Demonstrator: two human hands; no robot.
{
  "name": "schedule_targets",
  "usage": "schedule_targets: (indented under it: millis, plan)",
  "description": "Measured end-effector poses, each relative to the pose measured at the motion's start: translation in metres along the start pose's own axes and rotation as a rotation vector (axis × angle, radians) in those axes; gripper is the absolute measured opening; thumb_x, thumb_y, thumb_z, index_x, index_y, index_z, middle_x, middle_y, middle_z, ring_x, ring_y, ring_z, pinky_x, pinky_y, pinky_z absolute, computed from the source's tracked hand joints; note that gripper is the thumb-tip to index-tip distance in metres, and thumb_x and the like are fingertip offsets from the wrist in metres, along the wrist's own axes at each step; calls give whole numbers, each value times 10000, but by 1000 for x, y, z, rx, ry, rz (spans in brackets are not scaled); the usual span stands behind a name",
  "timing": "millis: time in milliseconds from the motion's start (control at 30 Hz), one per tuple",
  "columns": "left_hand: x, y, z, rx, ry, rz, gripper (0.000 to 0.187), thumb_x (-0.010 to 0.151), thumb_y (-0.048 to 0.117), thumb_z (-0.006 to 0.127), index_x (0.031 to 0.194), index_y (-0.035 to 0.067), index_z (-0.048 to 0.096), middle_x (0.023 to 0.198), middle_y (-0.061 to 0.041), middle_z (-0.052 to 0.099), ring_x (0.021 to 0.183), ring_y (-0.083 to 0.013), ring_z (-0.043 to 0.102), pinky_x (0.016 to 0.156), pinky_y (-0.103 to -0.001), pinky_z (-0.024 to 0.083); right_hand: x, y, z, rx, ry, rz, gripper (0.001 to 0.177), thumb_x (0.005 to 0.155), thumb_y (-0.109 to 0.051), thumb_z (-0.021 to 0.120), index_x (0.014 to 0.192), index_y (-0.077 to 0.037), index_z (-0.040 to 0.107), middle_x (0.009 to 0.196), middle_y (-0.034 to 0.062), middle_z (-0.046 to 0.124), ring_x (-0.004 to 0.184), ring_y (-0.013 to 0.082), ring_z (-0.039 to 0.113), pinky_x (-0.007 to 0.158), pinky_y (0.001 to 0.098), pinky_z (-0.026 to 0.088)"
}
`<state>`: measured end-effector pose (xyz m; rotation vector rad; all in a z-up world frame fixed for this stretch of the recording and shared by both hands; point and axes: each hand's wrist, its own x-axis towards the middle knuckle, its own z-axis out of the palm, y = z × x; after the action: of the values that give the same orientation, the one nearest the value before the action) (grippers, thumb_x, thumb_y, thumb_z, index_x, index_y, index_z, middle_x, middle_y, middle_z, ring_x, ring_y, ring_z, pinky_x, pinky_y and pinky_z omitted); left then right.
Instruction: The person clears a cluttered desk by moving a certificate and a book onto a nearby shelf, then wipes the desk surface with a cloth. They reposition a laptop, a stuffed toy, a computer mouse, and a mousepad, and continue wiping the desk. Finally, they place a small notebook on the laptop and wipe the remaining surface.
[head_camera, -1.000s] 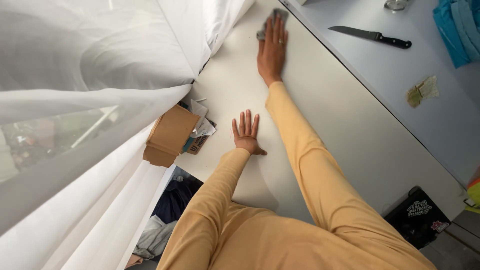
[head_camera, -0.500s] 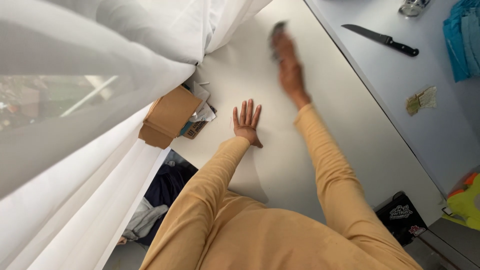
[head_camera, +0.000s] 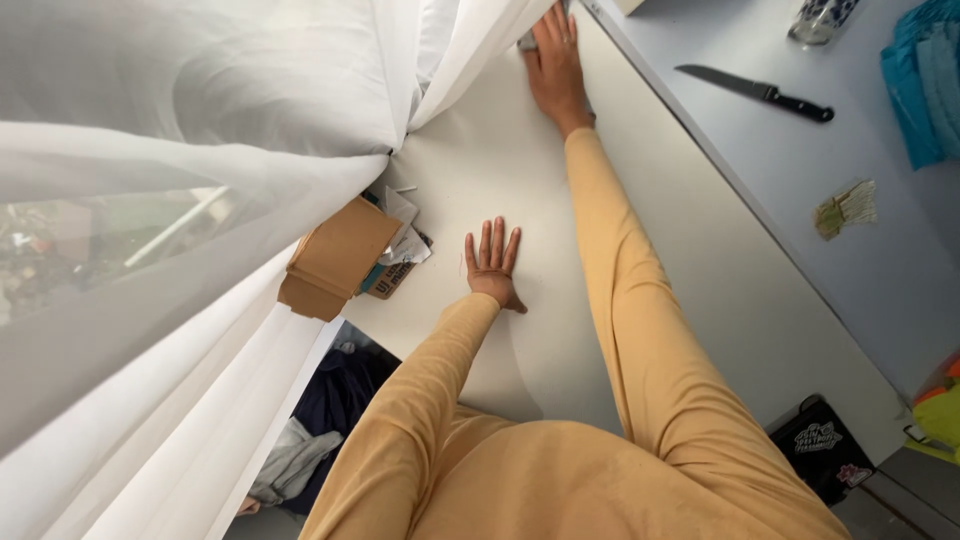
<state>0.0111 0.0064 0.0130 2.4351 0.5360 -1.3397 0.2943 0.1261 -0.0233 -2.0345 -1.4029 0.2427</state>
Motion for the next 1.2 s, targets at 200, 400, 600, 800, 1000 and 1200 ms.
schedule_targets:
  millis: [200, 400, 600, 800, 1000, 1200]
  plan:
    - [1, -1, 0, -13, 21, 2, 1511, 640, 826, 726, 1607, 202, -251, 1657, -159, -337, 1515, -369, -323, 1168, -648, -199, -43, -14, 33, -114, -67, 25, 571, 1120, 19, 494, 1632, -112, 276, 1707, 97, 235, 1600, 303, 144, 1338, 503, 82]
    - [90, 24, 97, -185, -14, -58, 1359, 561, 848, 624, 1633, 195, 104, 1703, -109, 140, 1560, -435, -6, 1198, -753, -150, -116, -143, 66, 380, -176, -94, 716, 875, 190, 490, 1513, -132, 529, 1586, 133, 465, 1520, 333, 330, 1284, 544, 150]
    - [10, 4, 20, -76, 73, 3, 1422, 686, 847, 677, 1633, 162, -132, 1678, -144, -268, 1499, -431, -313, 1150, -671, -267, -140, -130, 2, 640, -53, 75, 567, 950, 166, 448, 1372, -136, 677, 1463, 81, 605, 1460, 268, 449, 1278, 454, 208]
    - [-1, -1, 10, -156, 110, 25, 1487, 671, 807, 747, 1622, 175, -206, 1683, -131, -268, 1510, -380, -318, 1167, -630, -256, -178, 2, -105, 37, 136, 324, 537, 1048, 4, 459, 1573, -108, 479, 1617, 189, 396, 1524, 385, 242, 1224, 598, 42]
    - [-3, 1, 15, -164, 139, 35, 1505, 664, 795, 765, 1620, 169, -213, 1676, -144, -280, 1506, -388, -322, 1161, -634, -262, -179, 14, -14, -359, 106, 127, 755, 927, 147, 682, 1597, 16, 359, 1587, 319, 343, 1488, 479, 282, 1209, 598, 126]
    - [23, -1, 42, -62, 168, 66, 1313, 686, 874, 638, 1651, 174, 89, 1727, -76, 59, 1566, -377, -110, 1183, -666, -273, -154, -118, 78, 439, -129, -51, 636, 903, 168, 532, 1461, -130, 604, 1525, 163, 523, 1492, 352, 352, 1260, 503, 177]
